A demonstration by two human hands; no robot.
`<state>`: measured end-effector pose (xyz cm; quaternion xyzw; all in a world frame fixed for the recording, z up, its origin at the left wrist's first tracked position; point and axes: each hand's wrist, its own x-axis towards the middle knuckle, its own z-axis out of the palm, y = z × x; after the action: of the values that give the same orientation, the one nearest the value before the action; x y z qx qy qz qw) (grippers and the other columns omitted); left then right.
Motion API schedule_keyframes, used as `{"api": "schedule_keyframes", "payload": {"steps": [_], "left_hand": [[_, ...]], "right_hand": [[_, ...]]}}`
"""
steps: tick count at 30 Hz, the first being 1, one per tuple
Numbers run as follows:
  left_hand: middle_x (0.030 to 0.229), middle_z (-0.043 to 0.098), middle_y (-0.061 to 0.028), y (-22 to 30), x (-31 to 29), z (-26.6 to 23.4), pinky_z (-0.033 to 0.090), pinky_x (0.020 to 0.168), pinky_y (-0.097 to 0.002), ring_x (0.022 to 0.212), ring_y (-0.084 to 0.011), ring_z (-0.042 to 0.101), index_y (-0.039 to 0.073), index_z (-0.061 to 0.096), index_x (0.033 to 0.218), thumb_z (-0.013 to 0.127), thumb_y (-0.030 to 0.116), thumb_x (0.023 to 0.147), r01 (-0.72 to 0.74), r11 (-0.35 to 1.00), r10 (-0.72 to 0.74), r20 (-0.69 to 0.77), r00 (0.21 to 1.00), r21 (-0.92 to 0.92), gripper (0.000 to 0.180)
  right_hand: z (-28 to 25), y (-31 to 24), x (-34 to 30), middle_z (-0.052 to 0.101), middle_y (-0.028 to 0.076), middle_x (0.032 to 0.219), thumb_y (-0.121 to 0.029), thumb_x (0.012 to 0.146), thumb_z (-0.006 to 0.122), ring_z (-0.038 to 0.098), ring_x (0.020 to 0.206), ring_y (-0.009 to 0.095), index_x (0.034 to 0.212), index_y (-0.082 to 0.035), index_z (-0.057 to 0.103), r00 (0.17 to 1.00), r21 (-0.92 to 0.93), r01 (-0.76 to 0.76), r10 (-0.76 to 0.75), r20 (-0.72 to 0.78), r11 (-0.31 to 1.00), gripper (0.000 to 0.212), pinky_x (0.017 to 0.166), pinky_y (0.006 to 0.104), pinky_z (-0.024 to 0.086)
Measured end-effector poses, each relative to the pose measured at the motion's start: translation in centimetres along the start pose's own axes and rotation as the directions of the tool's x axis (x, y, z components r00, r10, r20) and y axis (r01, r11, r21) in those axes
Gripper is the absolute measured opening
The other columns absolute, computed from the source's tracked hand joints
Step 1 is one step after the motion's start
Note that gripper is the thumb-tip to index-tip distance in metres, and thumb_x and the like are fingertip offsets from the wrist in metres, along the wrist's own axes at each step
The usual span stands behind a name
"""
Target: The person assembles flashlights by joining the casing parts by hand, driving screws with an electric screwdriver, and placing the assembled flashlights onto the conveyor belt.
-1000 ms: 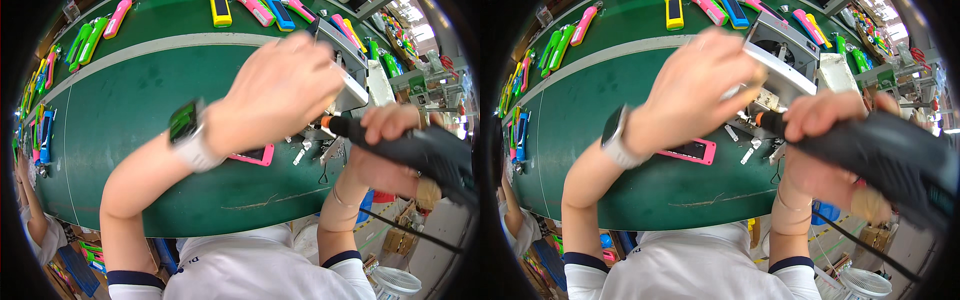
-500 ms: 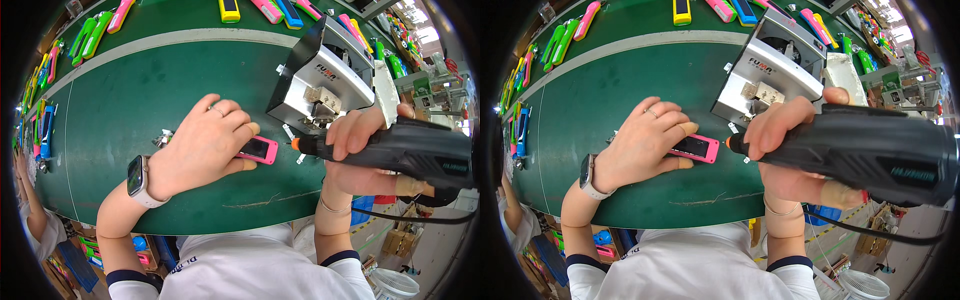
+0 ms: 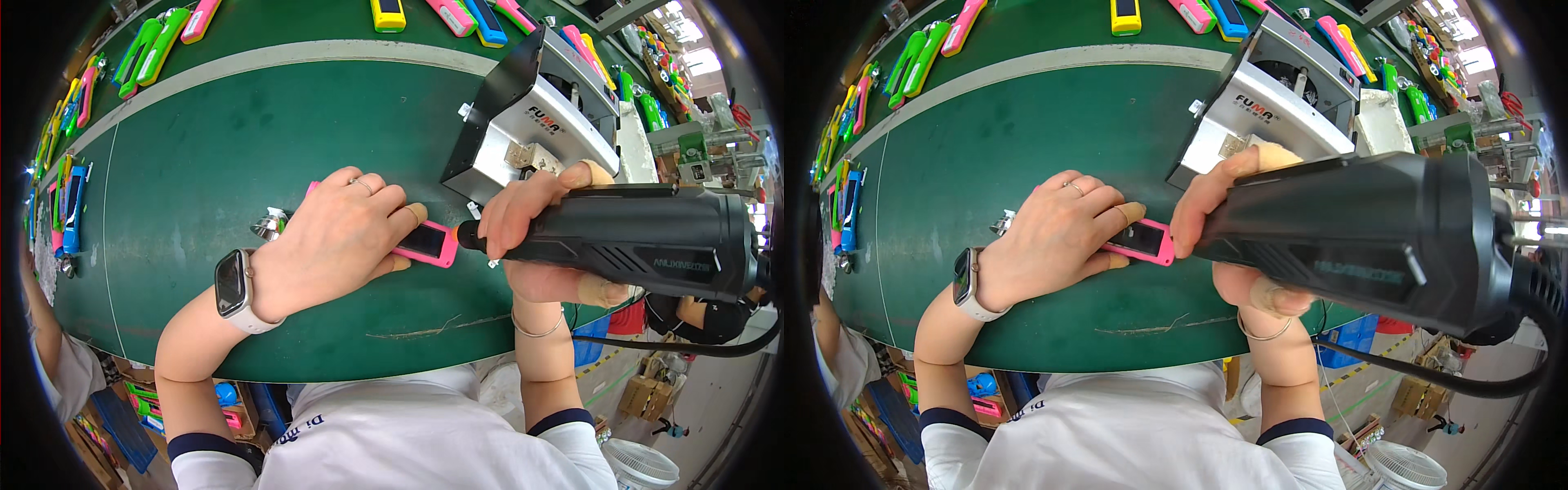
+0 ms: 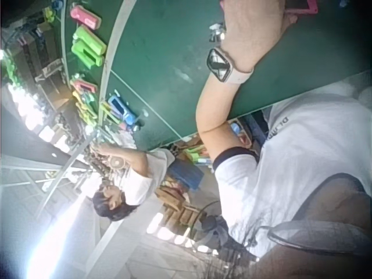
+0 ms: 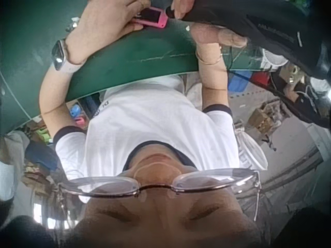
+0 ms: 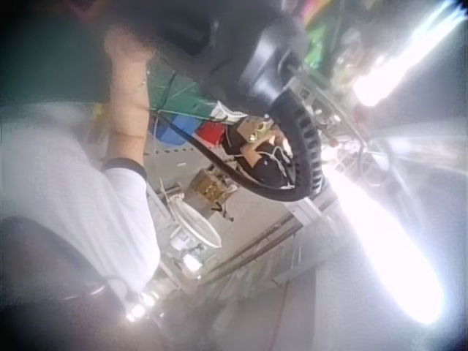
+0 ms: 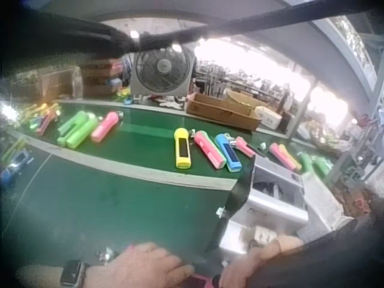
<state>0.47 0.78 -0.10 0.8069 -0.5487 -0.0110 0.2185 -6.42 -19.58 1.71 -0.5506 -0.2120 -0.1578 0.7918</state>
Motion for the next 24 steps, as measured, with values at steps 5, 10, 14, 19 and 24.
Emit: {"api": "schedule_keyframes", "payload": {"steps": [5, 10, 14, 19, 24], "left_hand": [[0.093, 0.06, -0.0041, -0.1, -0.4, 0.1, 0.045, 0.078, -0.0348, 0.087, -0.0217, 0.058, 0.009, 0.061, 0.112, 0.078, 0.028, 0.067, 0.09, 0.989, -0.093, 0.015, 0.996, 0.113, 0.051], [0.095, 0.061, -0.0049, -0.4, 0.2, 0.0, 0.045, 0.077, -0.0346, 0.087, -0.0216, 0.058, 0.008, 0.06, 0.113, 0.077, 0.029, 0.068, 0.106, 0.979, -0.093, -0.082, 0.992, 0.173, 0.052], [0.094, 0.061, -0.0055, -0.8, -0.5, 0.3, 0.045, 0.077, -0.0346, 0.086, -0.0218, 0.059, 0.008, 0.059, 0.114, 0.075, 0.03, 0.071, 0.153, 0.973, -0.145, -0.06, 0.988, 0.17, 0.052], [0.092, 0.061, -0.0059, -0.5, 0.0, 0.4, 0.045, 0.076, -0.0351, 0.087, -0.0222, 0.059, 0.007, 0.059, 0.114, 0.074, 0.032, 0.073, 0.134, 0.977, -0.129, -0.043, 0.991, 0.169, 0.05], [0.09, 0.061, -0.0056, -0.7, -0.1, 0.3, 0.045, 0.075, -0.0351, 0.086, -0.0225, 0.059, 0.007, 0.059, 0.113, 0.074, 0.031, 0.073, 0.15, 0.973, -0.143, -0.051, 0.988, 0.174, 0.049]], "right_hand": [[-0.3, -4.3, 1.1, 0.053, 0.008, 0.075, -0.075, 0.074, 0.057, 0.051, 0.055, 0.018, 0.137, -0.009, 0.036, 0.927, -0.183, 0.372, -0.374, 0.023, 0.91, 0.094, 0.055, 0.0348, 0.045], [-3.9, -4.1, 4.1, 0.057, 0.017, 0.078, -0.08, 0.077, 0.046, 0.052, 0.056, 0.025, 0.129, -0.005, 0.04, 0.957, 0.048, 0.289, -0.288, -0.034, 0.956, 0.091, 0.056, 0.0369, 0.045], [-3.9, -3.7, 4.7, 0.055, 0.011, 0.074, -0.083, 0.08, 0.033, 0.051, 0.052, 0.019, 0.133, -0.005, 0.036, 0.971, -0.02, 0.205, -0.206, -0.118, 0.978, 0.095, 0.05, 0.0339, 0.044], [0.1, -2.9, 1.0, 0.054, 0.012, 0.072, -0.085, 0.071, 0.047, 0.052, 0.053, 0.022, 0.141, -0.009, 0.03, 0.962, 0.025, 0.258, -0.254, -0.098, 0.966, 0.104, 0.054, 0.0357, 0.047], [0.1, -0.4, 0.7, 0.057, 0.013, 0.072, -0.083, 0.066, 0.056, 0.055, 0.055, 0.023, 0.135, -0.009, 0.035, 0.961, 0.035, 0.263, -0.258, -0.098, 0.964, 0.103, 0.054, 0.0366, 0.048]]}}
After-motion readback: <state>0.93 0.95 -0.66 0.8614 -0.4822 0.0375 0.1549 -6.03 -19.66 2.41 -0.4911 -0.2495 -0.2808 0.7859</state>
